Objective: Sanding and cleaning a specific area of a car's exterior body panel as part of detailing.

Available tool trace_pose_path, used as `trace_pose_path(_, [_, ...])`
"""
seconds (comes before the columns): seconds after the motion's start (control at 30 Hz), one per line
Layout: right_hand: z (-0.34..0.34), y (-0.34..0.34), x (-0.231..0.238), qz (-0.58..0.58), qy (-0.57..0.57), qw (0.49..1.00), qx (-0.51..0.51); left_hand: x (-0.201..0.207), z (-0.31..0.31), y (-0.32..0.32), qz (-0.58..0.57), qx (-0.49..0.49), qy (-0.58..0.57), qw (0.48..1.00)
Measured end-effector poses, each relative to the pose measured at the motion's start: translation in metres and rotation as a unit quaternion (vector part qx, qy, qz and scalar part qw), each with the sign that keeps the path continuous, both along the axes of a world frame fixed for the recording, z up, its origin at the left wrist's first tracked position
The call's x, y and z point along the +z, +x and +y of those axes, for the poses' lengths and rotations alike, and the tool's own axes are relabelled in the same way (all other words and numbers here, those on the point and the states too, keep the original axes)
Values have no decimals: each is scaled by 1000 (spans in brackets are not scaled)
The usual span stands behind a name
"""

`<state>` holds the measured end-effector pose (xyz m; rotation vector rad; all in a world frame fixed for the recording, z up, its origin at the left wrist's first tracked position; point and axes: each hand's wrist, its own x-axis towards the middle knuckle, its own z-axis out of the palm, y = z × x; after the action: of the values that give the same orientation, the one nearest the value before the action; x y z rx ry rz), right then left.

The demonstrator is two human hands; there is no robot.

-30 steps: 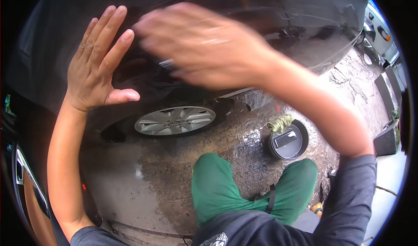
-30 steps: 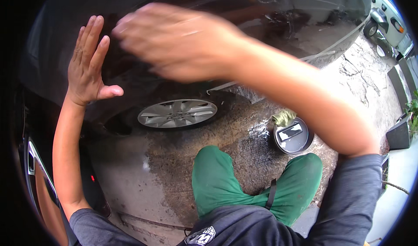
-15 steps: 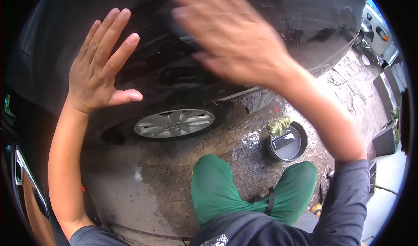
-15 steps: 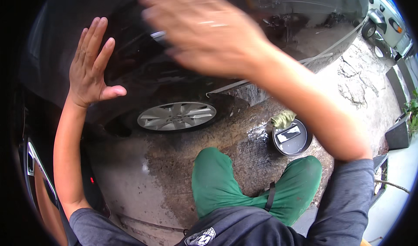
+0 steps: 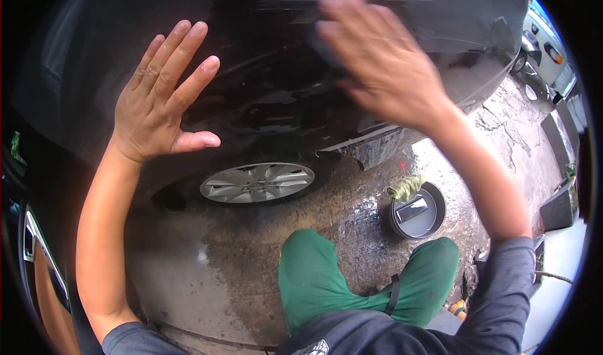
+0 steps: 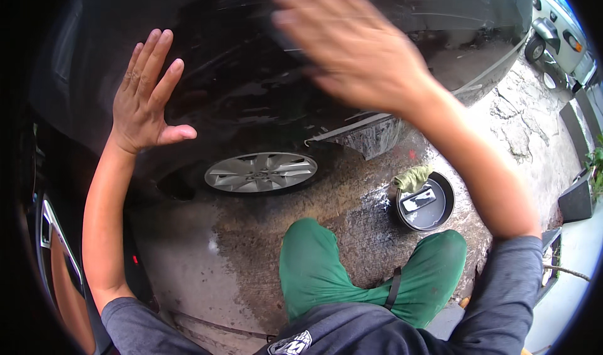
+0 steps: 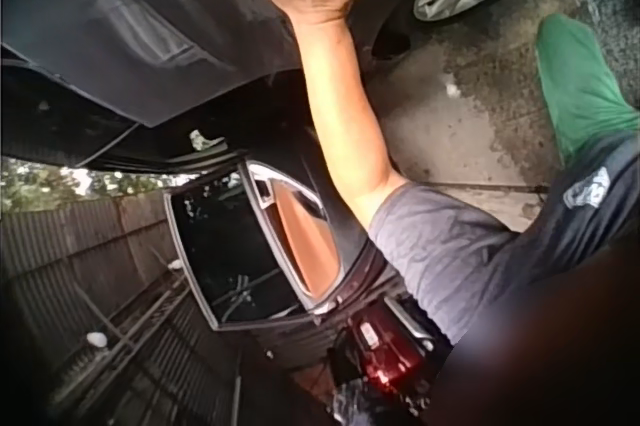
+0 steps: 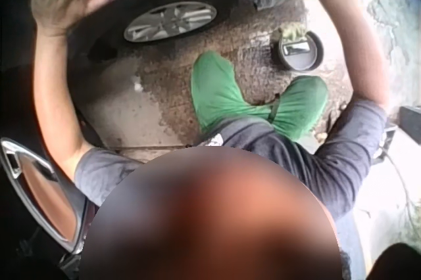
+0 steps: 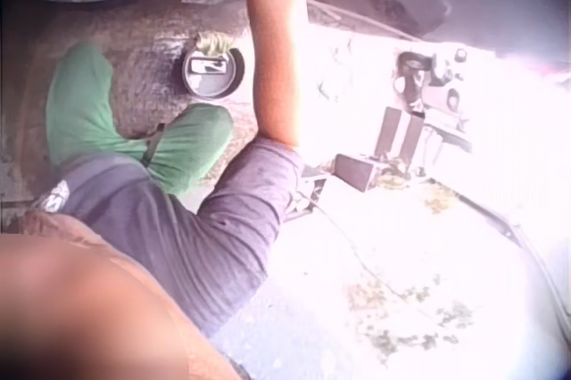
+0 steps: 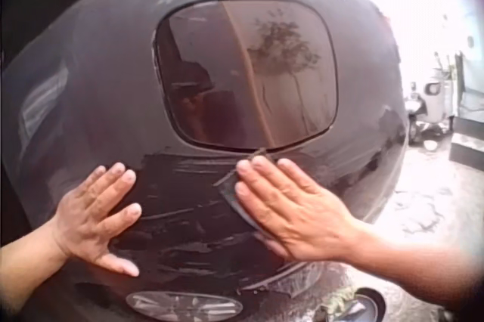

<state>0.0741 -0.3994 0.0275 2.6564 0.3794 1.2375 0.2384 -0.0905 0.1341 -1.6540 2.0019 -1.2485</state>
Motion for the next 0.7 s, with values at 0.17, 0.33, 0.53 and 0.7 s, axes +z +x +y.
trace_pose_path(0.17, [-10,-13,-28,-22,54,998,-21,-1,-13,-2,2,-18,-5,1000])
trace_pose_path(0.33, [109,62,-15,-45,-41,983,173,-6,-11,4,22,-20,-9,1000])
trace_pose_path(0.53, [-21,-13,-13,113,-129,984,56,0,2,2,-2,4,6,1000])
trace_pose_path(0.7, [18,6,-29,62,-25,992,109,0,-15,-1,8,-28,-7,1000])
